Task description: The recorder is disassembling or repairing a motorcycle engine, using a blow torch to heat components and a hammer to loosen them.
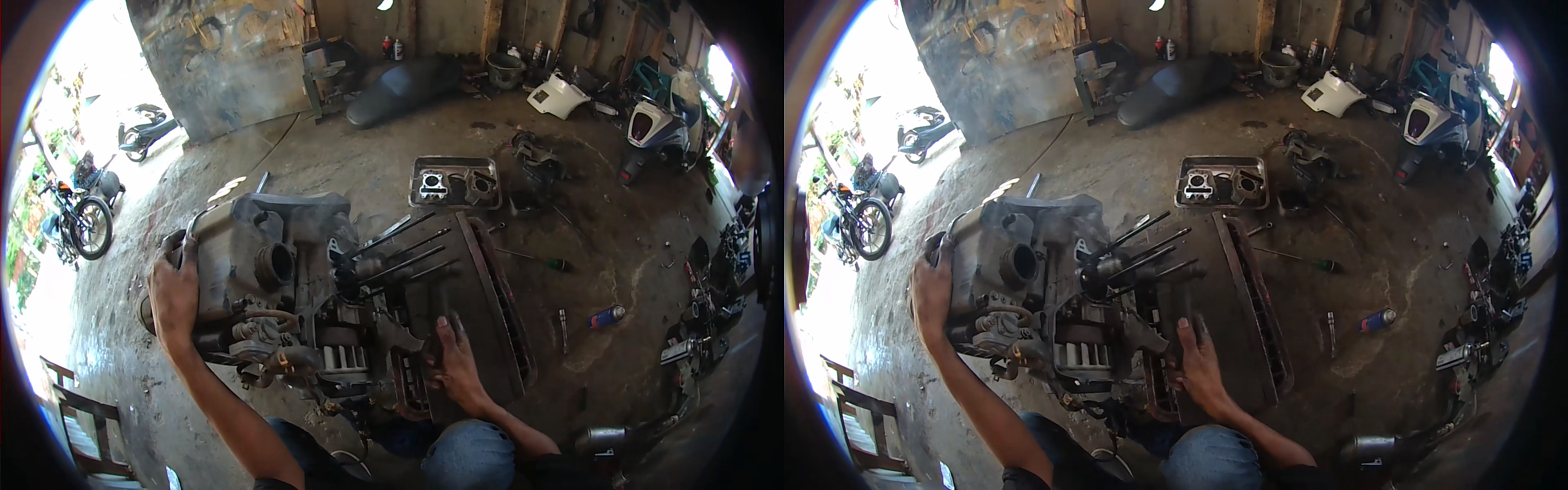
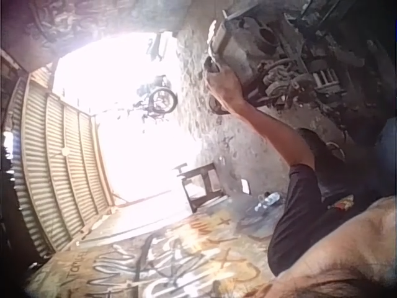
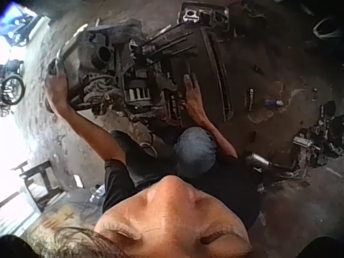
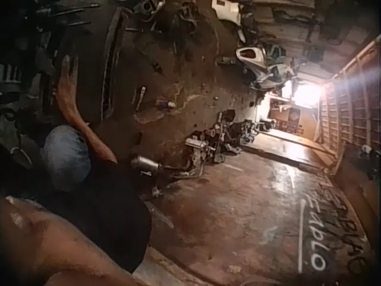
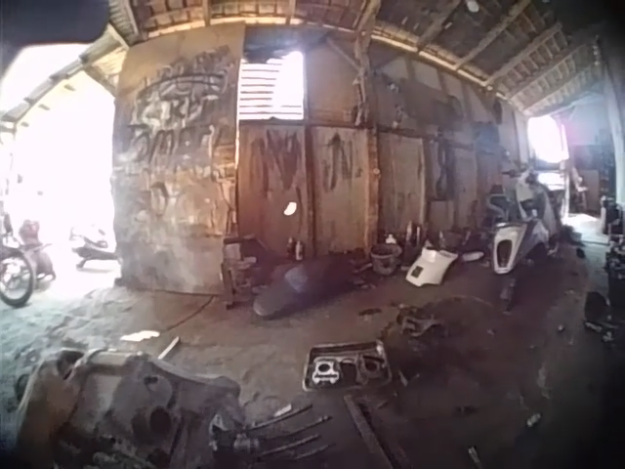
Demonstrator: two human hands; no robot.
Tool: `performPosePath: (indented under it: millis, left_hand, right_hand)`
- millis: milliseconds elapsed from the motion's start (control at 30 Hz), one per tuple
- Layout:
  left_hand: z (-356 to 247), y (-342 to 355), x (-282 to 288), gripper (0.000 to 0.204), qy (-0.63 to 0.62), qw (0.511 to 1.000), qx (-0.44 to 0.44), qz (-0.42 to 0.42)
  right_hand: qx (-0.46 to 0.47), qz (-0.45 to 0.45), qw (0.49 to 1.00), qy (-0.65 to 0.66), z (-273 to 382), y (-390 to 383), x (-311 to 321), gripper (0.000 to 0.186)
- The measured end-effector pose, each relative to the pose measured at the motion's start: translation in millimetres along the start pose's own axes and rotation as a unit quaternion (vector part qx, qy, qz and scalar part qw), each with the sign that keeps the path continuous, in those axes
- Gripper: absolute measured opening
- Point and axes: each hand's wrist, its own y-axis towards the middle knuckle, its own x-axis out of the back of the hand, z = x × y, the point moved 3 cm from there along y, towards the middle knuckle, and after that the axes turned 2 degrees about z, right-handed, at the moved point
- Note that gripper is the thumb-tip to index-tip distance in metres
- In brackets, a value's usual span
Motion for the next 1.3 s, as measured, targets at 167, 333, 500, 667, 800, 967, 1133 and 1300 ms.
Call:
performPosePath:
  millis: [167, 333, 500, 667, 800, 967, 1133, 1300]
  left_hand:
    - [7, 5, -2, 0.051, 0.018, 1.0, 0.019, -0.001]
    - [3, 1, -2, 0.051, -0.016, 1.0, -0.014, -0.017]
    - [1, -1, 2, 0.052, 0.01, 1.0, 0.018, -0.01]
    - [1, 2, -3, 0.055, -0.011, 1.0, -0.009, -0.016]
    - [3, 1, 1, 0.056, 0.033, 0.999, 0.026, 0.002]
    - [7, 1, -2, 0.057, -0.009, 1.0, 0.005, 0.001]
    - [11, 7, -8, 0.056, -0.011, 0.999, -0.02, -0.022]
    - [6, 1, 0, 0.055, -0.035, 0.999, -0.003, -0.001]
  right_hand:
    - [0.039, -0.015, 0.994, 0.102, -14, 17, 24, 0.05]
    - [0.067, 0.024, 0.992, 0.109, -15, 9, 8, 0.044]
    - [0.019, 0.03, 0.988, 0.149, -15, 10, 13, 0.049]
    - [0.115, -0.029, 0.992, -0.04, -39, 24, 17, 0.048]
    - [-0.022, 0.029, 0.983, 0.179, -21, 7, 7, 0.059]
    - [0.08, 0.017, 0.997, -0.001, -21, 5, -3, 0.054]
    - [-0.027, 0.035, 0.98, 0.192, -33, 11, 8, 0.054]
    - [-0.027, 0.058, 0.994, 0.086, -33, 7, -6, 0.046]
